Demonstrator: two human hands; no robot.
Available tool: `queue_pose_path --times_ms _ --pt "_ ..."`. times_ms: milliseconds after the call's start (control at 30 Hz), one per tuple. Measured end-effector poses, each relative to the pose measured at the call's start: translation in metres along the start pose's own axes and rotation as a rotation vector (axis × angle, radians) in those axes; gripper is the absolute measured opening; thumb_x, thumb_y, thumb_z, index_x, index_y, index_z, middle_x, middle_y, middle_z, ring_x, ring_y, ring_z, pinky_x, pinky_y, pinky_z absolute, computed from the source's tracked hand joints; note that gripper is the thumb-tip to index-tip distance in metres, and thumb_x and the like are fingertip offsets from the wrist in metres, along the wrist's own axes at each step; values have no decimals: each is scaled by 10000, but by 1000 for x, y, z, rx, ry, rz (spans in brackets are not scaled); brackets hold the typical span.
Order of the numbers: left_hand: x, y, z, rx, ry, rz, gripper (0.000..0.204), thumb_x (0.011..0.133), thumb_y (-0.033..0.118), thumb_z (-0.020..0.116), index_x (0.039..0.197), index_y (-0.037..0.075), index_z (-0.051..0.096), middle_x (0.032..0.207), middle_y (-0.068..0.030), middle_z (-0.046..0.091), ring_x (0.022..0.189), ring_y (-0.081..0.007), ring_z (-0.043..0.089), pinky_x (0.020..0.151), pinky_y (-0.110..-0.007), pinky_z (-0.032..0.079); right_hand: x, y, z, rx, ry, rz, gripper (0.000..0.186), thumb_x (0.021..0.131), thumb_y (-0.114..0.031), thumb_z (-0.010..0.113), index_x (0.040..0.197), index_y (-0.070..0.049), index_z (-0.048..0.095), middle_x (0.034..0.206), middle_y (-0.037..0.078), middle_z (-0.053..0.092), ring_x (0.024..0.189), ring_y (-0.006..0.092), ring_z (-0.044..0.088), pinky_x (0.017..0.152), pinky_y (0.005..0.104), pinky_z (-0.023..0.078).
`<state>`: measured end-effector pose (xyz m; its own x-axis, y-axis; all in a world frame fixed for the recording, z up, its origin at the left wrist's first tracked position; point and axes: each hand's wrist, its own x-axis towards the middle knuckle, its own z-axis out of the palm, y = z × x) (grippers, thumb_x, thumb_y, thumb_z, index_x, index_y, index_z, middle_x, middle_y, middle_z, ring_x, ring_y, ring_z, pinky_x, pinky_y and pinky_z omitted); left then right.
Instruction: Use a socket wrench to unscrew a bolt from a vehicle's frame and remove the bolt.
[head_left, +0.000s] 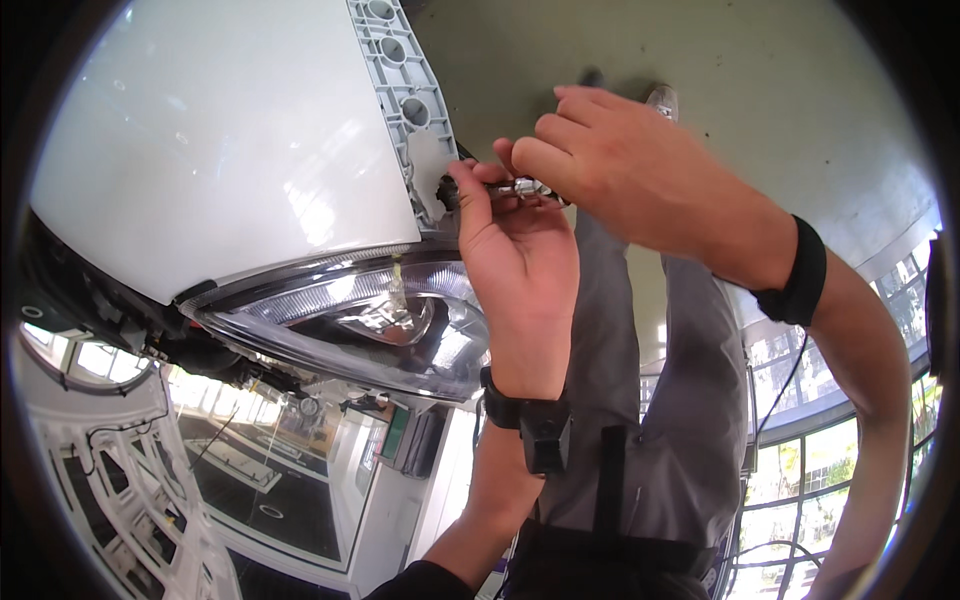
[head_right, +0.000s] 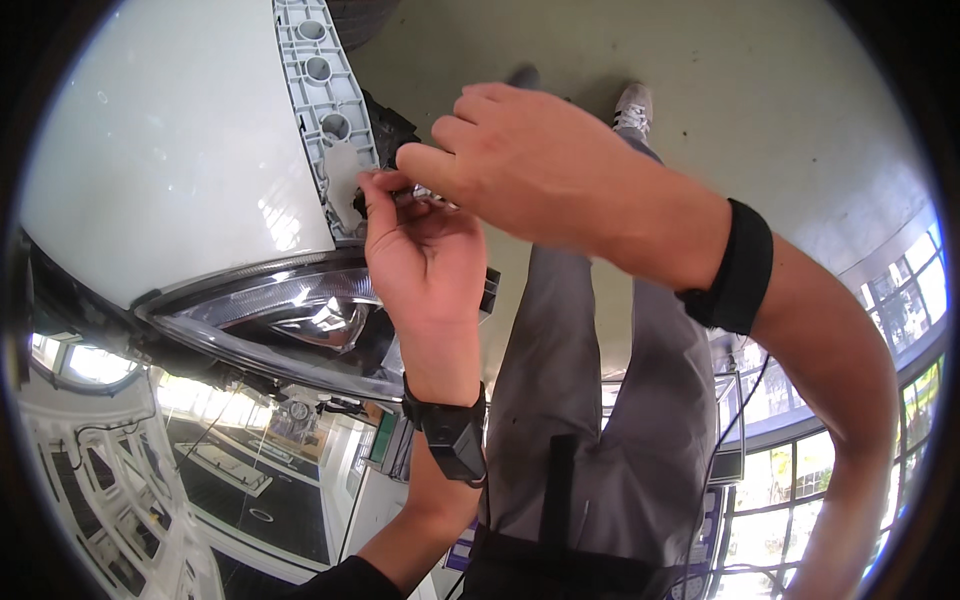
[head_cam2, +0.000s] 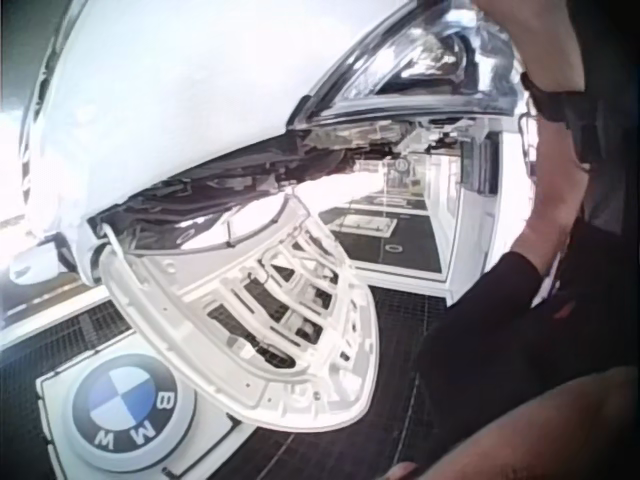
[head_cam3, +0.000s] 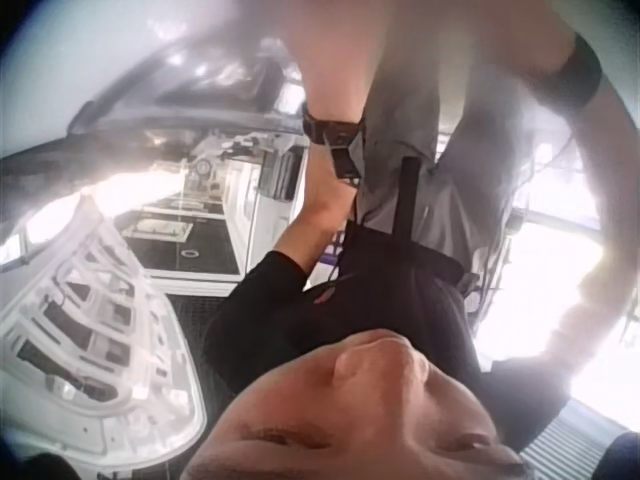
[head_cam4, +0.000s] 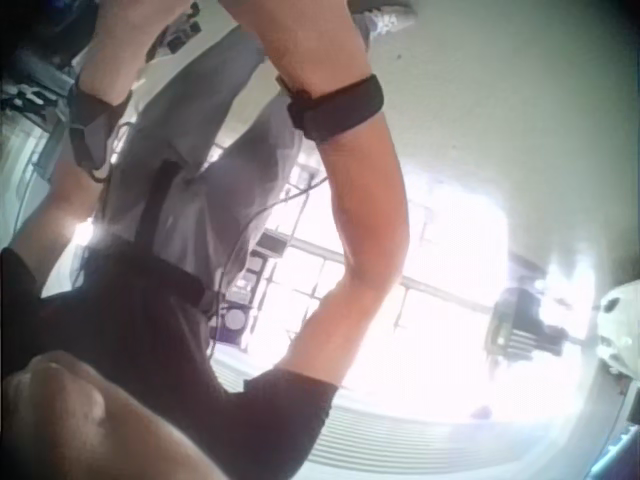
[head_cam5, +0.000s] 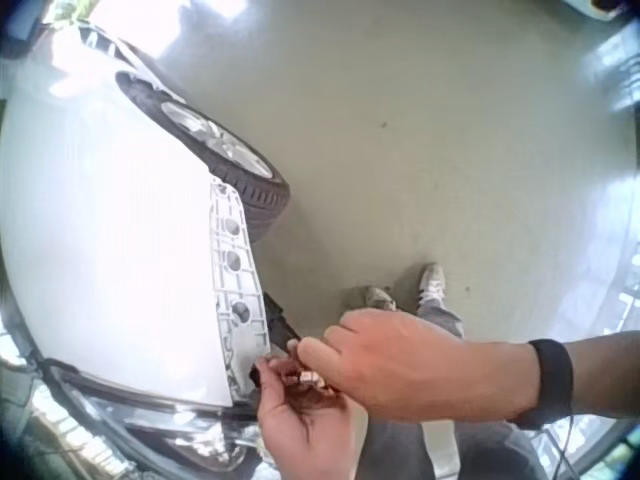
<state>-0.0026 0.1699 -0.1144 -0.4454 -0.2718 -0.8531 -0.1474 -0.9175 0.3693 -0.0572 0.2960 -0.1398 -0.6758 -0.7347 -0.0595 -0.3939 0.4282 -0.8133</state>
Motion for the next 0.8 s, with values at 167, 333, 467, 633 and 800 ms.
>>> queue_pose_path --times_ms 167,333,467,633,800 --pt "0 -1 -1 78 -38 0 259 905 239 462 1118 91 455 1118 -5 545 1067 -165 490 941 -396 366 9 -5 -5 919 -355 684 261 830 -272 529 905 -35 449 672 67 527 550 170 549 511 281 423" --pt "-1 -7 -2 190 -60 22 277 906 251 462 1122 77 457 1135 -41 541 1085 -179 477 974 -386 337 0 1 -4 1081 -217 793 329 832 -366 529 876 -49 457 600 16 463 498 105 497 455 230 391" --pt "-7 -22 -2 248 -146 -62 302 920 256 434 1134 44 441 1148 -88 534 1117 -195 456 1017 -366 281 -20 14 3 1120 -156 898 417 785 -456 566 740 -58 447 571 7 422 473 105 476 448 245 414" --pt "-17 -27 -8 477 -218 31 428 928 352 378 1153 -9 418 1121 -129 544 1108 -217 470 1002 -369 302 -32 12 3 1335 -161 954 428 804 -480 546 704 -81 430 555 -14 390 459 80 451 446 235 413" --pt "-20 -25 -19 528 -286 131 430 920 401 372 1118 27 445 1073 -105 573 1019 -202 521 939 -351 349 -31 -4 11 1203 -84 834 497 821 -536 495 747 -45 488 573 -3 424 483 84 463 476 216 413"
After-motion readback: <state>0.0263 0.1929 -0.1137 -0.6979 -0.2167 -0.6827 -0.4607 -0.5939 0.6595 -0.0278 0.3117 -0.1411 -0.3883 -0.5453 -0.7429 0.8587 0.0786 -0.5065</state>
